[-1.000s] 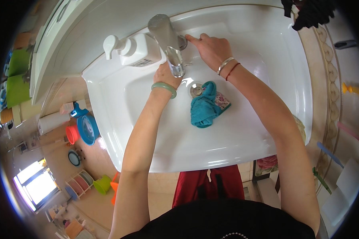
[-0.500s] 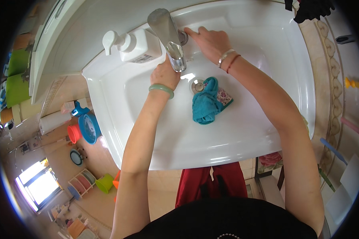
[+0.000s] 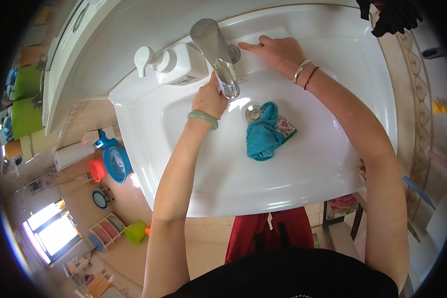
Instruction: The person washes a yellow cloth in a blue basin of water, then moves to a white bathroom sink. They turn on the faucet, wet a blue cloth, and wipe the sink basin and faucet. The person rinses the cloth under running water and continues wiping the sink surface.
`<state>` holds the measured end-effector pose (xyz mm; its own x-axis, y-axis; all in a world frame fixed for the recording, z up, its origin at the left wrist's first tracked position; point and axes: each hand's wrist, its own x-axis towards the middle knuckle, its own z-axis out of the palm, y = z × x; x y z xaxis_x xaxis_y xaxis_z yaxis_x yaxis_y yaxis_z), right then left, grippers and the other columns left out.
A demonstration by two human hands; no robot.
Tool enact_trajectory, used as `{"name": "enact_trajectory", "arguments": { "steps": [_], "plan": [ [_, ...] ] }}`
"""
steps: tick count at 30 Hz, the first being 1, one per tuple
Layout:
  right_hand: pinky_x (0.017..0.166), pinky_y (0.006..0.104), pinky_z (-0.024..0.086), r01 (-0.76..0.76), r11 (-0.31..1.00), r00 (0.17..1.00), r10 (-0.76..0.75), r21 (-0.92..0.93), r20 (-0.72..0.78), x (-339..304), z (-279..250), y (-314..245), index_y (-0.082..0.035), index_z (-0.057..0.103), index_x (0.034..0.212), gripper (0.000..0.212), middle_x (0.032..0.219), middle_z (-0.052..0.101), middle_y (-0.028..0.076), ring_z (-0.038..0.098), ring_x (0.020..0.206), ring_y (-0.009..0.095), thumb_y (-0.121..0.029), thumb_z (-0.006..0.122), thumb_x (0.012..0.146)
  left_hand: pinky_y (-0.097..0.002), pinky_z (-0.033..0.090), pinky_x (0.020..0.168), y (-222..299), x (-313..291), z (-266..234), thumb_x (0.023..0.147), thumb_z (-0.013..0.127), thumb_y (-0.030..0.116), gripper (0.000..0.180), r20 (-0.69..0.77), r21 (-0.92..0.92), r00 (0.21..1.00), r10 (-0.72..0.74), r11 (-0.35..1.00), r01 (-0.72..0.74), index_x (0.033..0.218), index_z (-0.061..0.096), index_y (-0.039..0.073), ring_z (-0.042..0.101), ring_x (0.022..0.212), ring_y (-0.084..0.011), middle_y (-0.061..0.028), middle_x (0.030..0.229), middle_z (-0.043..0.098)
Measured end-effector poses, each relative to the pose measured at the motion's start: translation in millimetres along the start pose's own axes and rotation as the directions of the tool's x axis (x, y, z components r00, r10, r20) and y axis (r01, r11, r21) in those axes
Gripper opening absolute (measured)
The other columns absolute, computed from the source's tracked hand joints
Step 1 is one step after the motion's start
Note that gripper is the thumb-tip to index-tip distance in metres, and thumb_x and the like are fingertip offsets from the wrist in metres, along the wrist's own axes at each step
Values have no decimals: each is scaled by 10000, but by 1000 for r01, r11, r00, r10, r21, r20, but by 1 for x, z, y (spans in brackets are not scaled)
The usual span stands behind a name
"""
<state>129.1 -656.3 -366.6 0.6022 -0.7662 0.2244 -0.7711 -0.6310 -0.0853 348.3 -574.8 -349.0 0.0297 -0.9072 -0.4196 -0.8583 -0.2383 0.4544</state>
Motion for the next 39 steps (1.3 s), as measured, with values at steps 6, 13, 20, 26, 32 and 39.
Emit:
{"name": "enact_trajectory", "arguments": {
  "steps": [6, 13, 20, 26, 32, 39],
  "plan": [
    [503, 317, 479, 120, 991, 991, -116, -66, 65, 28, -8, 12, -413, 498, 1313, 633, 756, 537, 36, 588, 597, 207, -26, 498, 812, -391, 535, 582, 16, -2, -4, 803, 523, 56, 649, 112, -140, 989, -95, 984, 110, 1410, 313, 146, 630, 511, -288, -162, 749, 670],
    [545, 319, 505, 168, 985, 985, -166, -39, 41, 11, -6, 27, -402, 509, 1310, 614, 781, 548, 43, 605, 632, 206, -37, 493, 817, -449, 517, 684, 14, -4, -7, 779, 528, 29, 658, 86, -33, 992, -92, 995, 95, 1395, 318, 124, 656, 661, -347, -177, 768, 672],
    [554, 317, 492, 122, 991, 991, -119, -54, 55, 25, -5, 12, -398, 492, 1324, 617, 776, 544, 18, 587, 614, 189, -39, 482, 823, -484, 491, 717, -7, 7, 13, 764, 551, 19, 682, 67, -54, 998, -16, 998, 20, 1394, 316, 134, 630, 804, -398, -197, 802, 664],
    [566, 352, 505, 108, 994, 993, -108, -12, 50, -1, -4, 14, -332, 483, 1320, 519, 846, 599, 58, 643, 622, 236, -76, 469, 869, -495, 486, 717, -17, 9, 7, 782, 549, 51, 677, 45, 15, 999, 19, 1000, -20, 1407, 298, 113, 625, 802, -409, -209, 817, 661],
    [607, 376, 483, -95, 995, 995, 94, 35, 32, 10, 0, -19, -226, 506, 1240, 399, 847, 604, 62, 655, 646, 236, -110, 505, 859, -508, 486, 724, -2, 6, 14, 796, 555, 79, 636, -1, -19, 999, 38, 999, -38, 1382, 308, 102, 617, 826, -430, -227, 855, 656],
    [583, 379, 456, -181, 980, 982, 175, 87, 68, -22, -7, -39, -180, 492, 1200, 350, 816, 598, 61, 647, 634, 240, -118, 518, 856, -525, 484, 747, -12, 6, 12, 815, 554, 109, 548, 28, 65, 999, 41, 997, -42, 1315, 331, 78, 608, 861, -451, -250, 882, 651]
  ]
}}
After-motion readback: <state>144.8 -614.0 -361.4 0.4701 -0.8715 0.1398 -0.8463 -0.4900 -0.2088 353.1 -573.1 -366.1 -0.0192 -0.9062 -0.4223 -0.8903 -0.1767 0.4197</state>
